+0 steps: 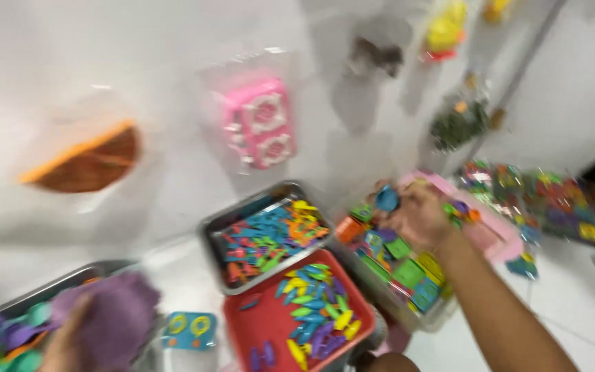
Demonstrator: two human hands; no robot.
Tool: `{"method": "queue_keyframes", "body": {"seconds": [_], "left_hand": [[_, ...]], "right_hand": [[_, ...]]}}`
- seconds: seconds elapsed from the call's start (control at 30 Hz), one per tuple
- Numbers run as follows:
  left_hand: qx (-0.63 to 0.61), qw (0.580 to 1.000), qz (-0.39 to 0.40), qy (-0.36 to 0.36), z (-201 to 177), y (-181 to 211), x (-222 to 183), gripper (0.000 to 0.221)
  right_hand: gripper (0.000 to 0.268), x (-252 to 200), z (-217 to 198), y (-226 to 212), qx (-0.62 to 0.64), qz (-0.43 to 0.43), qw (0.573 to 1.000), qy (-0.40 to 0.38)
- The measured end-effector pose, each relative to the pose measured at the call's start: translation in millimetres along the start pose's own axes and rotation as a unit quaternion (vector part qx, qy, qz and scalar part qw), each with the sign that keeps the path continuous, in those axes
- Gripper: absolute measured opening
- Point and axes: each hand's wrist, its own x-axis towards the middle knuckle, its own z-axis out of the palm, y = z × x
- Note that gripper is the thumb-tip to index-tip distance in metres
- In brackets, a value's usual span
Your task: The person is sorting and placing small plastic toy kitchenware and other items into individual plastic bags.
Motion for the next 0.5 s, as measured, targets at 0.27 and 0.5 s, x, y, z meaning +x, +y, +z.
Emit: {"method": "queue_keyframes", "body": {"seconds": [0.27, 0.5], "left_hand": [[-0.148, 0.986, 0.015, 0.070, 63.4, 57.9, -2.5, 0.039], [-0.058, 0.995, 0.077, -0.004, 45.2, 55.5, -32.2, 0.035]], "right_hand": [[0.045, 13.9, 260.6, 158.5, -0.040, 0.000, 0.984, -0.176], [0.045, -31.3, 376.6, 229.8, -0.447, -0.278, 0.830, -0.183]]}}
